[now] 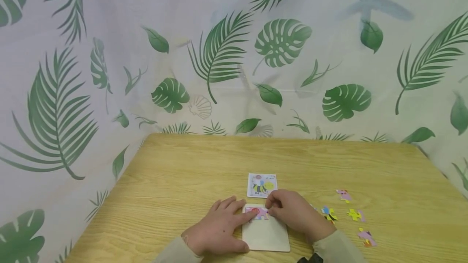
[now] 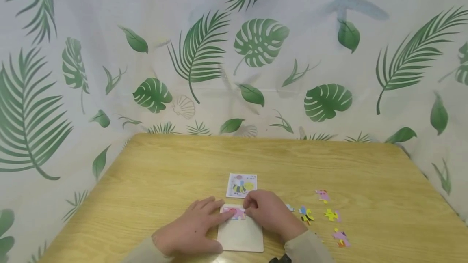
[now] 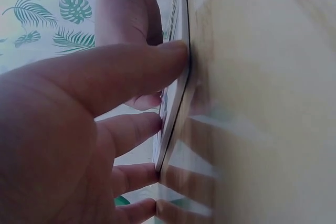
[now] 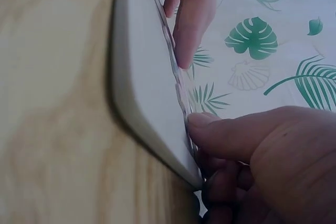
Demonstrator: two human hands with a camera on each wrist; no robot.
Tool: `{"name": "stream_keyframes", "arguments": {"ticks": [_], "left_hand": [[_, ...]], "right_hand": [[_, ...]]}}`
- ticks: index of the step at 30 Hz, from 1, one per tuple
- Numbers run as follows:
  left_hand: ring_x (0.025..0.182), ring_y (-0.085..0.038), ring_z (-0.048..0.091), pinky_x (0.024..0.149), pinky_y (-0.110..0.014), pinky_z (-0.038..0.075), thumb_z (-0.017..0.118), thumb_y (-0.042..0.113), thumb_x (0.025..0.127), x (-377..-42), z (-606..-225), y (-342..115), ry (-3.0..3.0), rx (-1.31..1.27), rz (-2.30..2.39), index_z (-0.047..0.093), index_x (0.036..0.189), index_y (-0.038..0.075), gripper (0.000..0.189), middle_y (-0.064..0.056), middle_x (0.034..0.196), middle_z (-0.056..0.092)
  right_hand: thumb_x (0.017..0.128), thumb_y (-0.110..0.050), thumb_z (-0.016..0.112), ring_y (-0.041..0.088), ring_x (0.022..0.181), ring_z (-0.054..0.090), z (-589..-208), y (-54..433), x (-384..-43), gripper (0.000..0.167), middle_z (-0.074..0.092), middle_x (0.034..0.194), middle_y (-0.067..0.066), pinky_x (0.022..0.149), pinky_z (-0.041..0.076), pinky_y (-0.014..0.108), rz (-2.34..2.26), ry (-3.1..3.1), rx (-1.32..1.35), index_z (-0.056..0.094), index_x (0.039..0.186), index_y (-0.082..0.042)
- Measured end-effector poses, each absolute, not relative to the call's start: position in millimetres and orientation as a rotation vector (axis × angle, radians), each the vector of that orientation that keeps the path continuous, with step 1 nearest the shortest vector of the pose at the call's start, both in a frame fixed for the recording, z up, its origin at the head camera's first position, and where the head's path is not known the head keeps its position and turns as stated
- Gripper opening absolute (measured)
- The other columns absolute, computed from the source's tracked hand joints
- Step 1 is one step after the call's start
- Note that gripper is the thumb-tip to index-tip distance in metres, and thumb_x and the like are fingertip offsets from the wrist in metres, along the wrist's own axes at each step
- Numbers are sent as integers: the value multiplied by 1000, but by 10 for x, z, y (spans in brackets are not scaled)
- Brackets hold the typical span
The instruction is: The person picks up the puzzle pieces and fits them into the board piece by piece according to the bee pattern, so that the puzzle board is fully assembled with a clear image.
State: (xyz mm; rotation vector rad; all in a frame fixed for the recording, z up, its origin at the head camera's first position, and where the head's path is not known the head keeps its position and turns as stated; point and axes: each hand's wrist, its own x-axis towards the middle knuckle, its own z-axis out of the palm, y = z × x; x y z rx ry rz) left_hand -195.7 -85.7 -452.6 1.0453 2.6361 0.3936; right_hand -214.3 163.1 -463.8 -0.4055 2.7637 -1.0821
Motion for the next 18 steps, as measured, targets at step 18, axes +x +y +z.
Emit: {"name": "stream_keyframes", "arguments": {"ticks": [18], "left_hand": [[149,-33,24,116,-61,23,73,61,83,-1988,-4524,-876,2645,1050,408,36,157,39,86,-2,161,33]], "right_hand": [[91,-7,73,15,73,52,-4618,1617,-2167,15,56,77,-4,69,44,36,-1010,2763,-381,67,86,-20]]}}
